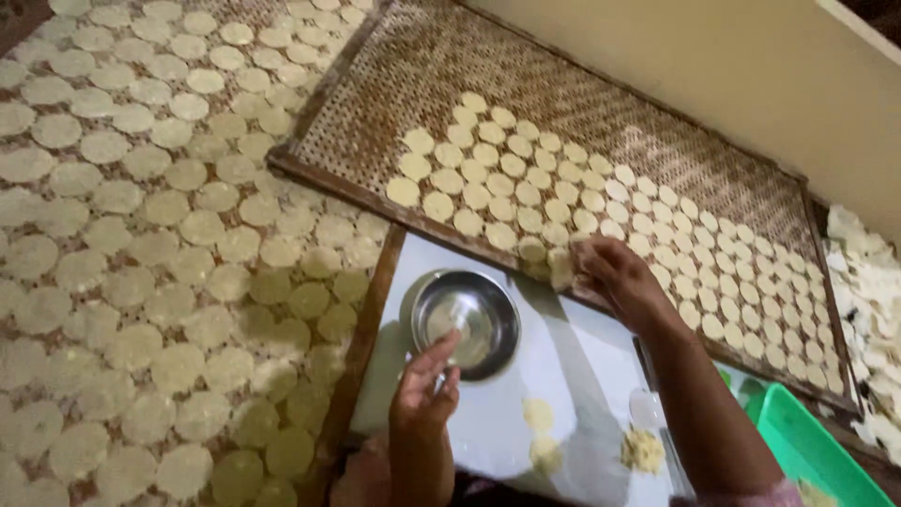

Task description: Moving small circular dough pieces from a workspace onto a large bamboo drying rack.

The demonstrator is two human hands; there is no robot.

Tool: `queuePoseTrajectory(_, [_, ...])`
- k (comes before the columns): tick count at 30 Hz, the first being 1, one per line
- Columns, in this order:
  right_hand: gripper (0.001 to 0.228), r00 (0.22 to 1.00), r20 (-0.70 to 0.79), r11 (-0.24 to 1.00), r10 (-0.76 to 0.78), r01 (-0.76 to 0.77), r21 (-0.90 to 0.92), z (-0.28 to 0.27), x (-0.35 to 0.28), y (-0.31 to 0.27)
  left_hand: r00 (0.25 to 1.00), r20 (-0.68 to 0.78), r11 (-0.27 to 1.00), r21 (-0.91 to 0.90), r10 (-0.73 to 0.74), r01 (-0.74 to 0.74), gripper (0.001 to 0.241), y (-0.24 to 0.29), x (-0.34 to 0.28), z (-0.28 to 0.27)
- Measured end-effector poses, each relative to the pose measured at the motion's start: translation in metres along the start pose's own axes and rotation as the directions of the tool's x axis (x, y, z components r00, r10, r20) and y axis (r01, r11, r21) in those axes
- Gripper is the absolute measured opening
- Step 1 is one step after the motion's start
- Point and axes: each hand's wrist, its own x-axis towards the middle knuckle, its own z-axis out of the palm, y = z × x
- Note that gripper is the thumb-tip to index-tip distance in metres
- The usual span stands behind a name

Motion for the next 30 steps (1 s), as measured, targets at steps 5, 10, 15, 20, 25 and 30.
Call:
queuePoseTrajectory(5, [0.064,0.987,0.123,0.983,-0.104,0.121,-0.138,0.087,0.090,-0.073,0.928,0.333,0.986,-0.077,0.164,-0.147,0.065,-0.079,0.037,-0.065])
queuePoseTrajectory(10, [0.029,0.967,0.210,0.988,-0.143,0.126,0.091,0.138,0.225,-0.072,0.873,0.403,0.962,-0.122,0.274,-0.245,0.049,-0.109,0.045,-0.082])
queuePoseTrajectory(15, [0.026,0.958,0.242,0.940,-0.152,0.064,0.334,0.180,0.301,-0.074,0.913,0.339,0.917,-0.243,-0.226,0.317,0.039,-0.186,0.059,-0.127])
queuePoseTrajectory(20, [0.043,0.973,0.201,0.942,-0.118,0.046,0.333,0.175,0.327,-0.062,0.942,0.284,0.966,-0.129,-0.180,0.223,0.026,-0.230,0.067,-0.142])
queuePoseTrajectory(25, [0.037,0.981,0.181,0.974,-0.063,0.020,0.225,0.157,0.332,-0.049,0.940,0.301,0.969,-0.132,-0.160,0.207,0.025,-0.202,0.060,-0.131])
queuePoseTrajectory(30, [0.029,0.962,0.216,0.986,-0.164,0.162,0.027,0.151,0.325,-0.046,0.945,0.310,0.976,-0.150,-0.107,0.160,0.034,-0.212,0.059,-0.137])
